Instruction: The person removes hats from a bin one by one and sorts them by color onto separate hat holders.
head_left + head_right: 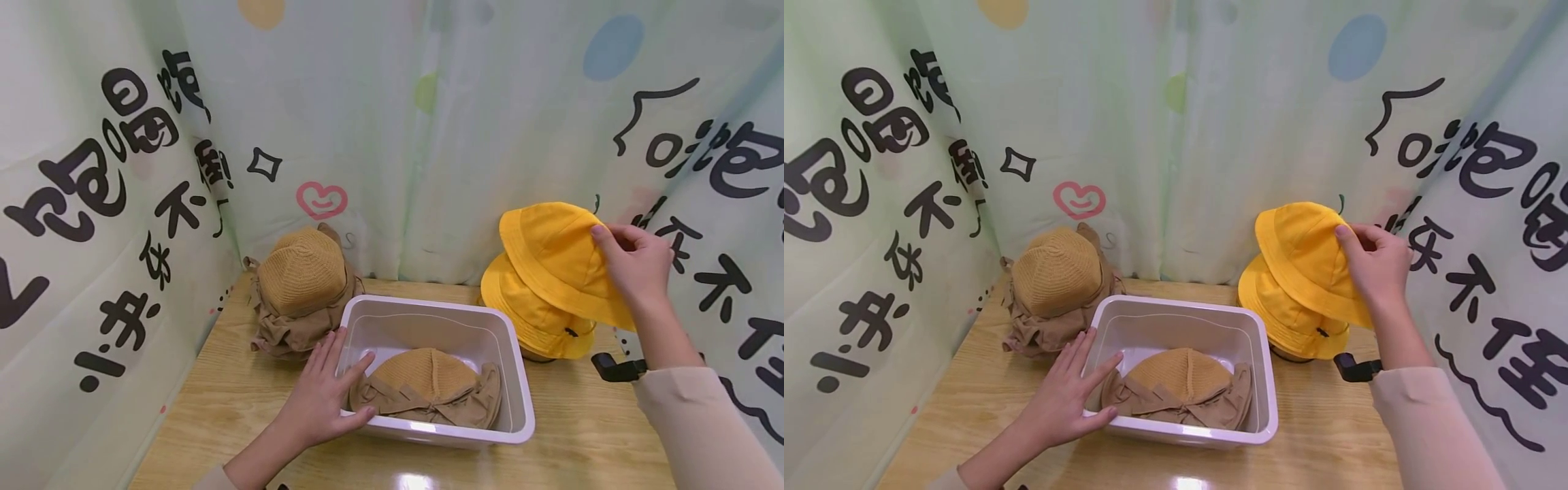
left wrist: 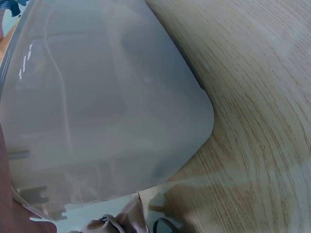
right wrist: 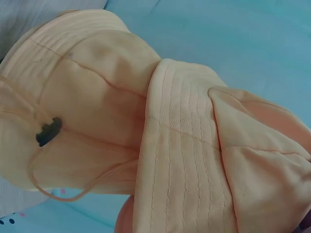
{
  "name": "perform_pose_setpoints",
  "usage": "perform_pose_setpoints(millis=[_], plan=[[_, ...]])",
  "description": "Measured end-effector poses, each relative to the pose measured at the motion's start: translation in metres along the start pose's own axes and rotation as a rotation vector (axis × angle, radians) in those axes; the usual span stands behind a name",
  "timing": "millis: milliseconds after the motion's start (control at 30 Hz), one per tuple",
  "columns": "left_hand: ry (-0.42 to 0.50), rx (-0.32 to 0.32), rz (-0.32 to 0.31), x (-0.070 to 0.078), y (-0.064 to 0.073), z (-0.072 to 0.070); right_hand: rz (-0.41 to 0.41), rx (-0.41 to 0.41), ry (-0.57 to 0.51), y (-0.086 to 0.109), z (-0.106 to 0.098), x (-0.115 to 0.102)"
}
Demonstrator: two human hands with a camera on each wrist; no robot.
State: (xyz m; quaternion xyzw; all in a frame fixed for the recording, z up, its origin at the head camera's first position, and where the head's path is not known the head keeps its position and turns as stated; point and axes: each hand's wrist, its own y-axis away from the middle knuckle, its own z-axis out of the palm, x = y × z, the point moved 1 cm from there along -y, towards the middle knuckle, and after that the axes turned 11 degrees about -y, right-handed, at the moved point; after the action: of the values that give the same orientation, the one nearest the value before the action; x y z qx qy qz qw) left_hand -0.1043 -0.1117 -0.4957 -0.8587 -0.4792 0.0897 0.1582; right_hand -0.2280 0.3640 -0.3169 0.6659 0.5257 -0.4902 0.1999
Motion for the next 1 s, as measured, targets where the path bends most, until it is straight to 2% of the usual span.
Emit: perform_pose_setpoints(millis=[367,500,600,667,733,1000], plan=[[-0.010,-0.041,-0.003,0.002,-0.001,-0.004,-0.009,-0.017,0.030,0.006,0.003,0.017],[-0.020,-0.105,0.004,0.001,-0.003,-0.011,-0.020,-0.020,0.033,0.007,0.006,0.020],[-0.021,-0.150,0.023,0.000,-0.011,-0.019,-0.036,-0.016,0.044,0.008,0.008,0.022],[-0.017,-0.154,0.047,0.002,-0.022,-0.028,-0.043,-0.013,0.047,0.009,0.008,0.023],[-0.007,-0.128,0.081,0.005,-0.036,-0.037,-0.044,-0.013,0.045,0.009,0.008,0.024],[0.021,0.088,0.245,0.032,-0.110,-0.078,-0.055,-0.027,0.029,0.012,0.012,0.024]])
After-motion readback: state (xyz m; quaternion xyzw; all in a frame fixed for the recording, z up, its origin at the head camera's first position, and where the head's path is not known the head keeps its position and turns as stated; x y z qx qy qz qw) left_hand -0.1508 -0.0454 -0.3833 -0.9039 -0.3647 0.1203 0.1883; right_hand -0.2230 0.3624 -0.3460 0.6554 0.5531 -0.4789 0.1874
